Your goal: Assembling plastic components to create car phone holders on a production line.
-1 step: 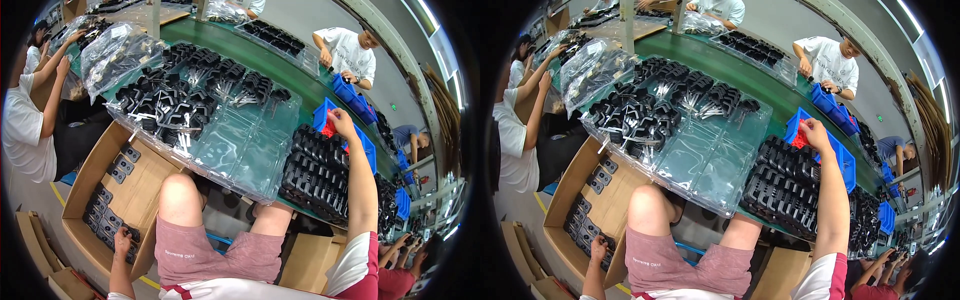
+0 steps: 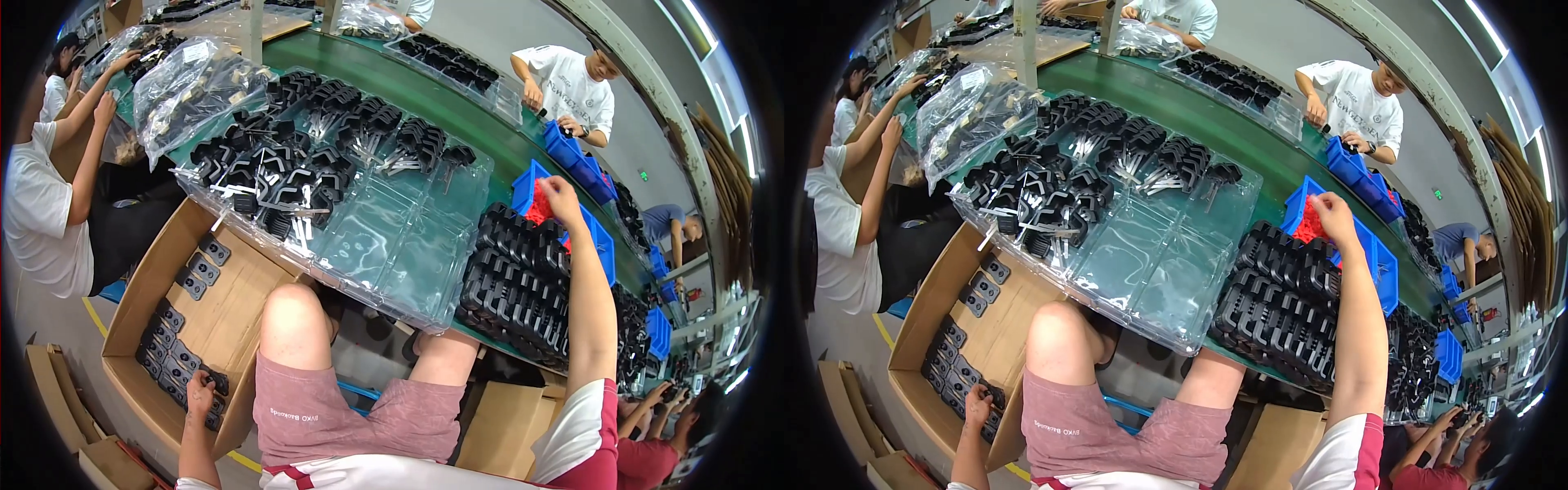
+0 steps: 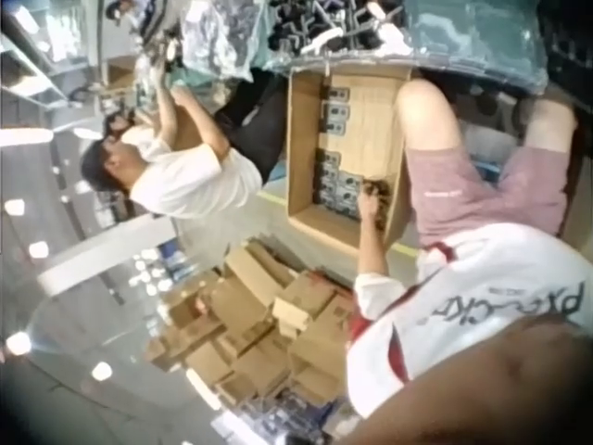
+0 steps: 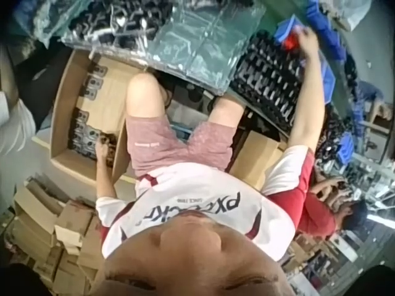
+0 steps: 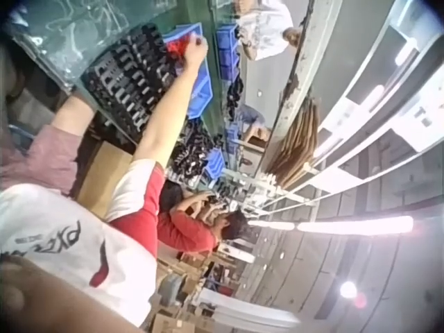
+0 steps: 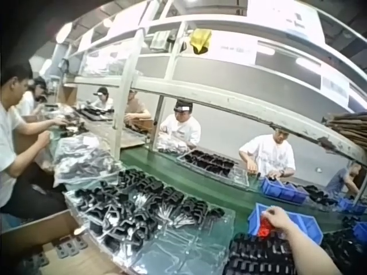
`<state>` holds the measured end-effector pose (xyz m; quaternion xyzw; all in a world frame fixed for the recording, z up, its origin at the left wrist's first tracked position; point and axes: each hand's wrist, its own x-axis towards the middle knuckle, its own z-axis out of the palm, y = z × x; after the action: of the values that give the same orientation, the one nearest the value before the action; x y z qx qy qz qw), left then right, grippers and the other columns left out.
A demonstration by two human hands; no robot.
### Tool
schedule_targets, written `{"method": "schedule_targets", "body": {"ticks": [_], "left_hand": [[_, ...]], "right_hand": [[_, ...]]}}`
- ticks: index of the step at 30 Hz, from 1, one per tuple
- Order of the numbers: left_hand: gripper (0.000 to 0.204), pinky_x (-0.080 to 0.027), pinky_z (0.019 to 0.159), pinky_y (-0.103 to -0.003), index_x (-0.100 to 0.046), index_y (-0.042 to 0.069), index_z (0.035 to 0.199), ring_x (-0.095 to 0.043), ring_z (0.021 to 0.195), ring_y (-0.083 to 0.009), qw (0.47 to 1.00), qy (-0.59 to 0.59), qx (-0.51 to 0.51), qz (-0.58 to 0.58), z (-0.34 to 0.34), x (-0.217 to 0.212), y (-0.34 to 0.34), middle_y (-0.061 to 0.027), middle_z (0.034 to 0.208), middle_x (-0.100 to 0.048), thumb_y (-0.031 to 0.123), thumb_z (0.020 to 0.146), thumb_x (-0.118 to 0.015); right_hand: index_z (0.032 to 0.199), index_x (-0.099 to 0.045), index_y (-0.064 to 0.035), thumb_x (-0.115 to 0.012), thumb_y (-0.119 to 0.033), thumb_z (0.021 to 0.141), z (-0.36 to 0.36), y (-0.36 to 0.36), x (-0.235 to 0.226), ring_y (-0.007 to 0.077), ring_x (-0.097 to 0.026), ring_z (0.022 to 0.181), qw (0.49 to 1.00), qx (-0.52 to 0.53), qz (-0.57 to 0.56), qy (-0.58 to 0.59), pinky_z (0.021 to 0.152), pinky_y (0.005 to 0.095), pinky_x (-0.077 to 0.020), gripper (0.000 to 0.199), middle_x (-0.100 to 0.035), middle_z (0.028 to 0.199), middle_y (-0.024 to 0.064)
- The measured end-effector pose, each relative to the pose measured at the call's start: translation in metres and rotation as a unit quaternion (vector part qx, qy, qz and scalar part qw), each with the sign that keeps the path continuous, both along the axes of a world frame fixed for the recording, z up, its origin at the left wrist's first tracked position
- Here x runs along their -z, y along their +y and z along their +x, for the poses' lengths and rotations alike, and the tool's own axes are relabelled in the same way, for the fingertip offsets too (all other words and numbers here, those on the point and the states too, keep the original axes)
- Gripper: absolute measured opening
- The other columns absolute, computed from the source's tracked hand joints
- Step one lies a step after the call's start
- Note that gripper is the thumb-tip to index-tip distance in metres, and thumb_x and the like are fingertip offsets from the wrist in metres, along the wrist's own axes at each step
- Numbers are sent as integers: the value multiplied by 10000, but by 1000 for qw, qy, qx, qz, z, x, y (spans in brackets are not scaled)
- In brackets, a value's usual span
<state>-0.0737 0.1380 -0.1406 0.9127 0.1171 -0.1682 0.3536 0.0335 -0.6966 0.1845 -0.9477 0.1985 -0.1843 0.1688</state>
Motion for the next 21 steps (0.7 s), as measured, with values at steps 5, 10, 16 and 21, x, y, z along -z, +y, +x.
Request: {"method": "schedule_targets", "body": {"ticks": [5, 10, 16, 21], "left_hand": [[255, -439, 513, -283, -544, 12, 1028, -529, 566, -170, 975, 2, -116, -191, 12, -18, -10, -80, 637, -543, -10, 775, -577], [288, -439, 513, -252, -502, 20, 1105, -544, 567, -163, 923, -29, -197, -329, 31, -68, -32, -83, 726, -558, -3, 818, -490], [350, -458, 487, -279, -480, 47, 1153, -555, 562, -199, 829, -132, -159, -519, 42, -167, -103, -124, 852, -590, 4, 808, -523], [371, -486, 495, -303, -468, 36, 1152, -563, 552, -239, 770, -141, -104, -614, 31, -216, -179, -183, 938, -604, 35, 792, -557]], "right_hand": [[810, -594, -64, -457, -384, 946, -26, -71, -20, 135, -443, 565, 569, -332, 742, -127, 472, 243, -331, 373, -517, 671, 31], [798, -574, -76, -441, -371, 963, -44, 41, -50, 172, -503, 673, 500, -369, 754, -214, 524, 274, -385, 363, -569, 828, 91], [869, -566, -83, -396, -416, 981, -82, 226, -83, 268, -508, 881, 499, -196, 769, -347, 767, 385, -400, 390, -569, 1043, 161], [839, -564, -106, -357, -443, 987, -111, 267, -45, 213, -475, 750, 367, -292, 833, -294, 710, 353, -384, 422, -544, 874, 99]]}}
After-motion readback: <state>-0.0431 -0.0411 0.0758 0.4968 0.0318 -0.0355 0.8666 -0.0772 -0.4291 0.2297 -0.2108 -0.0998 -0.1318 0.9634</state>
